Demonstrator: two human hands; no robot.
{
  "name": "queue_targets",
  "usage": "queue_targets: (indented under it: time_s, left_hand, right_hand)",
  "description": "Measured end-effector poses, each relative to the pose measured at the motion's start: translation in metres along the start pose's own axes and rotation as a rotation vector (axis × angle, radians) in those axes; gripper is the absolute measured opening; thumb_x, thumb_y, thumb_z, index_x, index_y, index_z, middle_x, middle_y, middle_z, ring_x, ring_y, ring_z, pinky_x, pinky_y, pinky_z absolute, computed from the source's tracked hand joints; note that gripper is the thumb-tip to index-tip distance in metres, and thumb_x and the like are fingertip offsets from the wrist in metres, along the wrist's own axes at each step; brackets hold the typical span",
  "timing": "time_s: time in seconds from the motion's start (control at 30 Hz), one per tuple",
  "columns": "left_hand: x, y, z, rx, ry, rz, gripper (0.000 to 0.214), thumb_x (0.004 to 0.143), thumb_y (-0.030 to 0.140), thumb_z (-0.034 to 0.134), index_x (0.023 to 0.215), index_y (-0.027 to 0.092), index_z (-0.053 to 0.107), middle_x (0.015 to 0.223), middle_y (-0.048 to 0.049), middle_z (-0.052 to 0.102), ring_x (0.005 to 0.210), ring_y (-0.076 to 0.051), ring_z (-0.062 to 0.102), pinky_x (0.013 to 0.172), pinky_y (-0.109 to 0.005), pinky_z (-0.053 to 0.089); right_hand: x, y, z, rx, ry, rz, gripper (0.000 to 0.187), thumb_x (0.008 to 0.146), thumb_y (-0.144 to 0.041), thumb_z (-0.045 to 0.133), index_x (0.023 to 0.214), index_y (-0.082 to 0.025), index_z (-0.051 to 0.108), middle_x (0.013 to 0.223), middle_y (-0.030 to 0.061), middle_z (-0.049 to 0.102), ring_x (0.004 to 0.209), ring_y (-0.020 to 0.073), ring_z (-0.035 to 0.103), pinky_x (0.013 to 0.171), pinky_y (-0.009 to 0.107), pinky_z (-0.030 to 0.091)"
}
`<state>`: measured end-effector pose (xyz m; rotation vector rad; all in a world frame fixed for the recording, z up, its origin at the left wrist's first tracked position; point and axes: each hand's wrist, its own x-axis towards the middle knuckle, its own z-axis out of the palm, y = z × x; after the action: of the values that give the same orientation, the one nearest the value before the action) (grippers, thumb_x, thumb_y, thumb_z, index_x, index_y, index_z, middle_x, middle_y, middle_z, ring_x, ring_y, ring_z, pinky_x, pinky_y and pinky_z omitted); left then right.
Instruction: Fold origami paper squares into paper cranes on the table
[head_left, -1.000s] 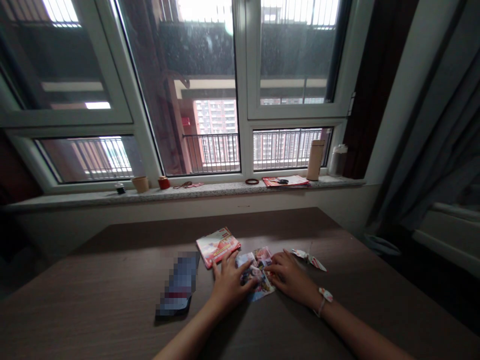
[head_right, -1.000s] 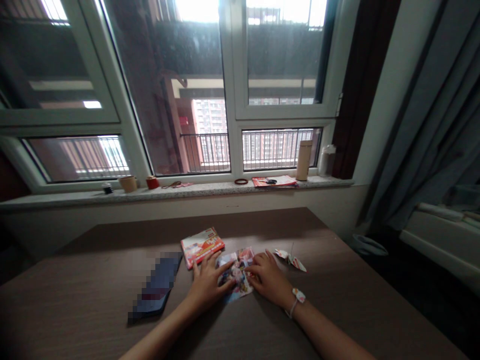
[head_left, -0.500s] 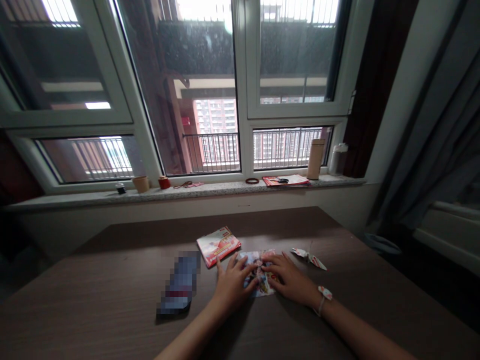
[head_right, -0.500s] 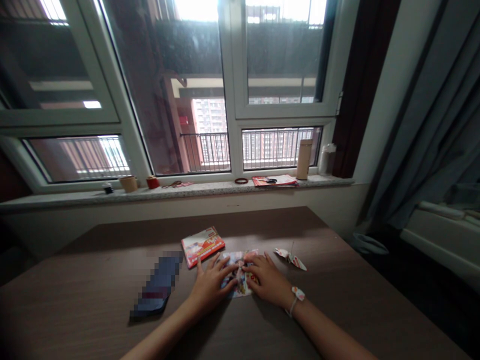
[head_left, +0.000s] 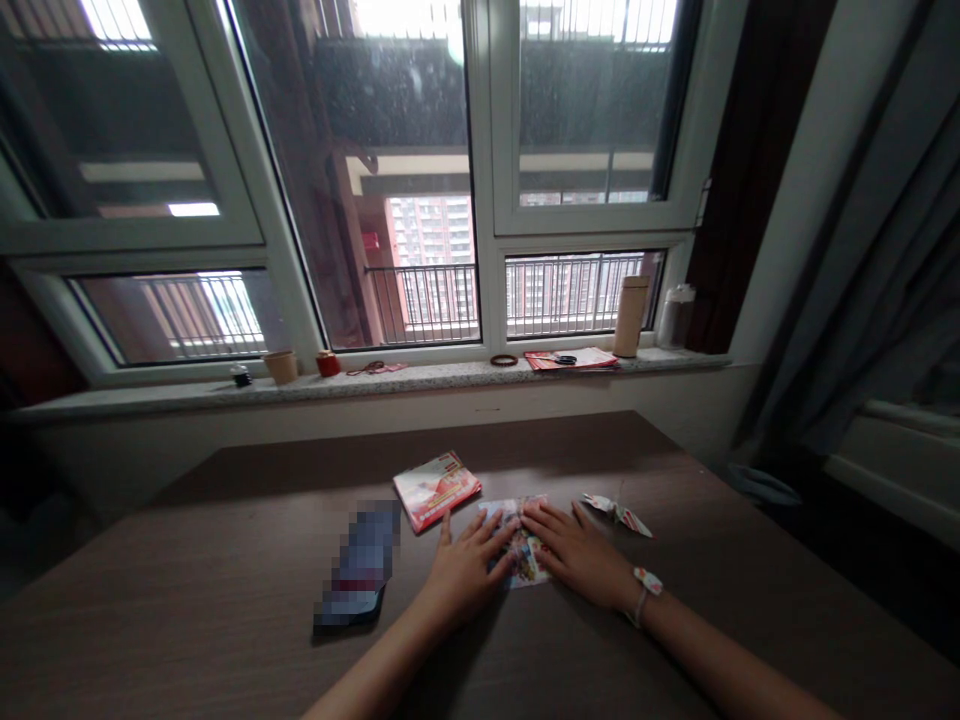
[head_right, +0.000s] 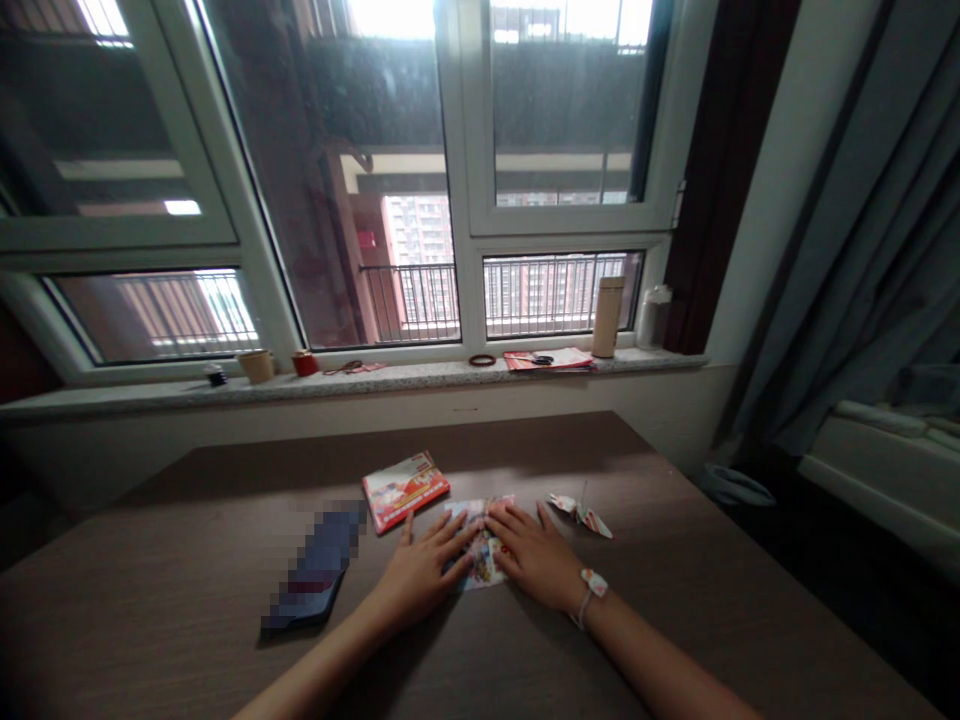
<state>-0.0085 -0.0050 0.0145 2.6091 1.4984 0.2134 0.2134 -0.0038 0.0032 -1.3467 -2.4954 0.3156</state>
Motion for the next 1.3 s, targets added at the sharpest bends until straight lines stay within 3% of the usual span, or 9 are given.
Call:
queue_targets:
  time_s: [0.17,0.4,0.57,0.67,0.77,0.93,1.17,1.3]
  left_hand:
    - [-0.002,0.000,0.003,0.001,0.031,-0.056,0.052,0.092,0.061,0.024,0.141,0.044,0.031,0.152,0.0014,0.030,0.141,-0.029,0.025,0.108,-0.070,0.002]
    - [-0.003,-0.001,0.006,0.032,0.085,-0.154,0.057,0.088,0.066,0.032,0.140,0.043,0.035,0.152,-0.0053,0.031,0.141,-0.035,0.021,0.105,-0.074,0.004]
    - [-0.003,-0.003,0.013,0.044,0.168,-0.154,0.056,0.087,0.064,0.038,0.138,0.042,0.041,0.150,-0.0072,0.037,0.141,-0.037,0.022,0.106,-0.072,0.003]
    - [-0.002,-0.006,0.013,0.030,0.214,-0.097,0.054,0.087,0.058,0.046,0.137,0.039,0.043,0.149,-0.0077,0.038,0.140,-0.036,0.024,0.106,-0.072,0.005]
    - [0.000,-0.006,0.010,-0.030,0.169,0.063,0.045,0.091,0.043,0.047,0.136,0.043,0.042,0.147,-0.0018,0.042,0.138,-0.030,0.031,0.110,-0.067,0.008]
    - [0.001,-0.008,0.006,-0.131,0.067,0.094,0.038,0.091,0.040,0.049,0.129,0.043,0.050,0.143,0.0003,0.047,0.134,-0.028,0.038,0.110,-0.064,0.017]
    - [-0.003,-0.015,-0.006,-0.136,0.012,0.192,0.067,0.074,0.059,0.064,0.135,0.041,0.044,0.146,-0.0043,0.042,0.134,-0.035,0.036,0.108,-0.070,0.001]
    - [-0.002,-0.014,-0.006,-0.153,0.032,0.185,0.063,0.070,0.057,0.069,0.127,0.037,0.052,0.142,-0.0053,0.046,0.132,-0.034,0.038,0.109,-0.069,0.002]
  right_hand:
    - [0.001,0.003,0.004,-0.033,-0.033,0.019,0.055,0.096,-0.047,0.026,0.148,-0.030,0.018,0.155,0.0002,0.022,0.143,0.0216,0.018,0.115,0.057,0.009]
    - [-0.001,-0.002,0.005,-0.081,-0.018,0.075,0.060,0.095,-0.049,0.025,0.147,-0.019,0.024,0.154,0.0084,0.022,0.143,0.0228,0.018,0.116,0.053,0.011]
    - [-0.004,-0.003,0.003,-0.041,0.012,0.088,0.060,0.093,-0.048,0.033,0.146,-0.021,0.027,0.153,0.0091,0.027,0.142,0.0241,0.022,0.116,0.054,0.010]
    - [-0.005,-0.004,-0.001,-0.004,0.074,0.073,0.061,0.087,-0.045,0.048,0.142,-0.022,0.036,0.150,0.0101,0.035,0.139,0.0260,0.027,0.115,0.052,0.015]
    - [-0.004,-0.007,-0.005,0.041,0.146,-0.013,0.049,0.085,-0.035,0.054,0.131,-0.024,0.048,0.143,0.0097,0.043,0.135,0.0250,0.033,0.115,0.047,0.020]
    - [-0.002,-0.008,-0.009,0.134,0.090,-0.070,0.031,0.087,-0.032,0.051,0.117,-0.026,0.058,0.131,0.0069,0.054,0.127,0.0231,0.044,0.114,0.049,0.019]
    - [-0.004,-0.002,-0.019,0.187,-0.019,-0.048,0.052,0.076,-0.047,0.066,0.124,-0.030,0.057,0.140,0.0067,0.047,0.132,0.0289,0.038,0.114,0.057,0.006]
    - [-0.004,-0.002,-0.023,0.190,-0.045,-0.046,0.060,0.072,-0.055,0.068,0.126,-0.030,0.056,0.142,0.0081,0.045,0.133,0.0308,0.036,0.114,0.058,0.002]
